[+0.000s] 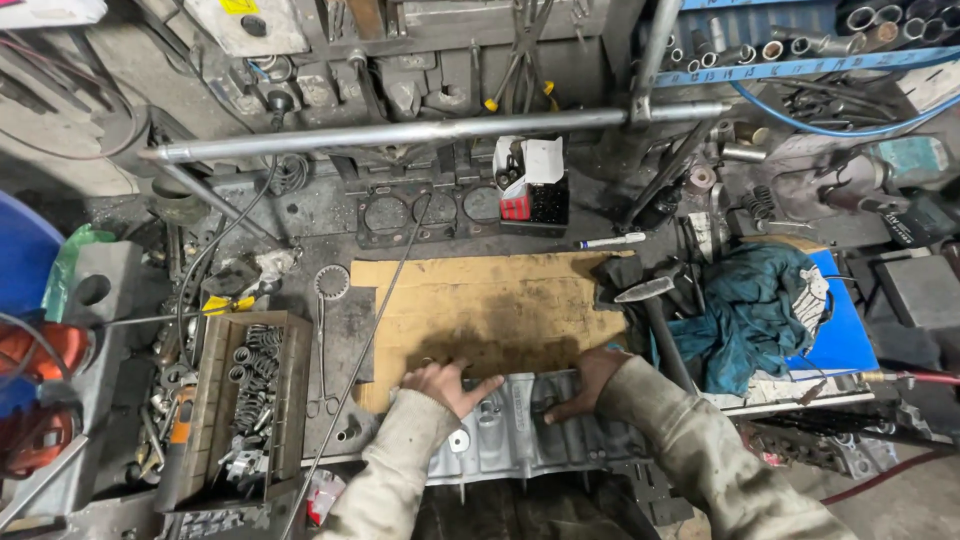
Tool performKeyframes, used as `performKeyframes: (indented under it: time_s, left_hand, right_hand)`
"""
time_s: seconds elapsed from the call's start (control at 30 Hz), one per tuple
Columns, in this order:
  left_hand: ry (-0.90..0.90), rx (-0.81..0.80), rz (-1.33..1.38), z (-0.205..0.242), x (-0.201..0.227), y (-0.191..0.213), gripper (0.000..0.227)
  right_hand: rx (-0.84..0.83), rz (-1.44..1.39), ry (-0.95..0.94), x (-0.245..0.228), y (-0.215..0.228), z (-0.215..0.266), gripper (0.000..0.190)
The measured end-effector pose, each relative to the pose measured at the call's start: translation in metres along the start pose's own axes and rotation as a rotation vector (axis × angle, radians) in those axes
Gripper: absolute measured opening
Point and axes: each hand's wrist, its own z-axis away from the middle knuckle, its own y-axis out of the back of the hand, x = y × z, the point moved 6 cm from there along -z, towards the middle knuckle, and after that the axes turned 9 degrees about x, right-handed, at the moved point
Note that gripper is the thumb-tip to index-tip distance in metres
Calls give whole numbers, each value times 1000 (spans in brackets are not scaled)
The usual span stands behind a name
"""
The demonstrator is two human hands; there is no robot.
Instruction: The person works on a metal engine cylinder head placed on a workbench, using a hammer to tap and seat internal components. The person then picks up a long, coiled metal spring and handles it with both hands.
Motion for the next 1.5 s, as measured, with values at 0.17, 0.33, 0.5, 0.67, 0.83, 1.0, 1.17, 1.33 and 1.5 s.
performKeyframes:
  time_s: [0.17, 0.33, 0.5, 0.67, 0.83, 1.0, 1.17, 1.33, 1.5]
  left_hand:
    - [-22, 38, 0, 1, -4, -21, 111]
    - [-42, 40, -11, 6, 0, -5, 112]
    - [-29, 29, -10, -11, -2, 1, 112]
    - [-87, 217, -34, -32, 1, 39, 99]
    - [-59, 226, 6, -43, 2, 41, 90]
    - [143, 183, 119, -59, 3, 54, 80]
    - [-52, 443, 179, -88, 4, 59, 58]
    - [-128, 375, 229, -99, 14, 75, 43]
    - [-78, 300, 270, -141, 2, 68, 47]
  right_hand:
    - [-13, 53, -43, -11, -2, 13, 104]
    - [23, 11, 47, -6, -9, -3, 109]
    - [234, -29, 338, -26, 26, -8, 106]
    - [314, 41, 248, -45, 48, 7, 75]
    - [582, -60, 119, -58, 33, 36, 48]
    - [971, -122, 292, -55, 12, 39, 37]
    - [1046, -107, 300, -48, 12, 17, 36]
    - [1084, -101, 316, -40, 19, -4, 36]
    - [983, -84, 252, -22, 24, -50, 31]
